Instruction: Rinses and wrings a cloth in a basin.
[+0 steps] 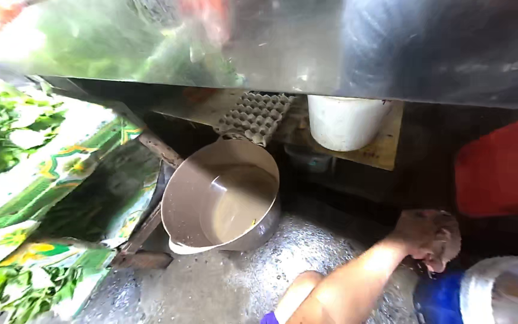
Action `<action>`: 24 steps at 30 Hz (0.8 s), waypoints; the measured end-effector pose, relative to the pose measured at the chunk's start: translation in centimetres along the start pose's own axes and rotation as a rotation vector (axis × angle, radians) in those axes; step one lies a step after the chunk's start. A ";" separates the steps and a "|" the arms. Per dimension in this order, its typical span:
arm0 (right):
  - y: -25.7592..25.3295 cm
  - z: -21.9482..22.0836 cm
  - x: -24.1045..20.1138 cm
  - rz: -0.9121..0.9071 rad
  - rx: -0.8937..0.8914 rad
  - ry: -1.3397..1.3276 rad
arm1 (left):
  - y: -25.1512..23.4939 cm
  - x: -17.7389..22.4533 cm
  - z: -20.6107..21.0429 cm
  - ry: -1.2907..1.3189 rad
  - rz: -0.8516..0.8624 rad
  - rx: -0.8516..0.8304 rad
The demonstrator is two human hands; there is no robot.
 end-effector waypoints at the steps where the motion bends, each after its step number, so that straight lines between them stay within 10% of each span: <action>1: -0.6 0.6 -1.8 -0.071 -0.135 -0.016 | -0.5 -0.3 0.4 -0.022 0.007 -0.008; 5: -3.2 5.0 -5.0 -0.137 0.021 0.121 | -1.0 -1.3 2.0 -0.067 -0.064 -0.085; 9: -2.3 0.5 -1.7 -0.177 0.481 0.314 | 0.1 -1.3 2.8 -0.003 -0.125 -0.180; 17: -3.7 -14.7 12.4 0.746 0.574 0.575 | -1.5 -1.9 -0.2 -0.166 0.015 0.097; 24: -2.5 -8.8 6.6 0.063 0.132 -0.207 | -2.9 -1.6 -0.4 0.078 0.047 0.027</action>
Point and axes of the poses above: each hand's wrist, its own y-axis away from the middle knuckle, its own z-axis out of the palm, x = y × z, the point moved 2 cm from there along -y, towards the middle knuckle, and after that the axes turned 15 degrees about -x, right-handed, at the moved point
